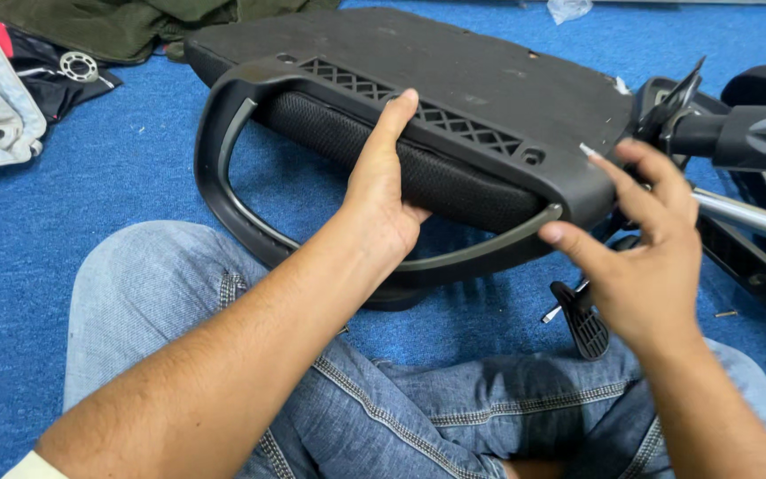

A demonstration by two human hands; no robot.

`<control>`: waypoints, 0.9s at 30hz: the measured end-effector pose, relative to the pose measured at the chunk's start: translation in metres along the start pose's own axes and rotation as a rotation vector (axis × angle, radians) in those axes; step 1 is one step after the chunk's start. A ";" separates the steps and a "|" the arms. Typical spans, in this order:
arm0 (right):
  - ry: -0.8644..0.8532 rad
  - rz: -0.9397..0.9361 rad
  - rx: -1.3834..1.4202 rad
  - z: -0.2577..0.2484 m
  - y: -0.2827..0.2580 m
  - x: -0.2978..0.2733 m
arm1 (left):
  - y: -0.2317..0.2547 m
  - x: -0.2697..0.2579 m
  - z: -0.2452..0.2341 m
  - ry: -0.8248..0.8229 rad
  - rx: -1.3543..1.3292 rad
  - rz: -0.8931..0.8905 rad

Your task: The person sits on the floor and attempts to attach a chair base to a seat cushion, then aligns and fastens a plastic frame to the underside of the cushion using screws and a screwdriver.

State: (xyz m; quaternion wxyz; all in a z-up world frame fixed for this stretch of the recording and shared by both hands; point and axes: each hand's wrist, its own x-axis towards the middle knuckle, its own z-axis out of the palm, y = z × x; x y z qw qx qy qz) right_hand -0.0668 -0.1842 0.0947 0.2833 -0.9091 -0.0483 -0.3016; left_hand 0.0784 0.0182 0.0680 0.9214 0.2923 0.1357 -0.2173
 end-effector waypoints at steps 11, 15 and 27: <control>-0.098 -0.081 0.471 0.001 0.029 0.057 | -0.002 0.021 0.033 0.012 -0.043 -0.078; 0.422 0.227 0.203 0.016 -0.019 0.012 | -0.009 0.023 0.039 0.043 -0.125 -0.037; 0.046 1.173 1.701 0.064 -0.074 0.069 | -0.009 -0.013 0.063 0.396 -0.194 -0.051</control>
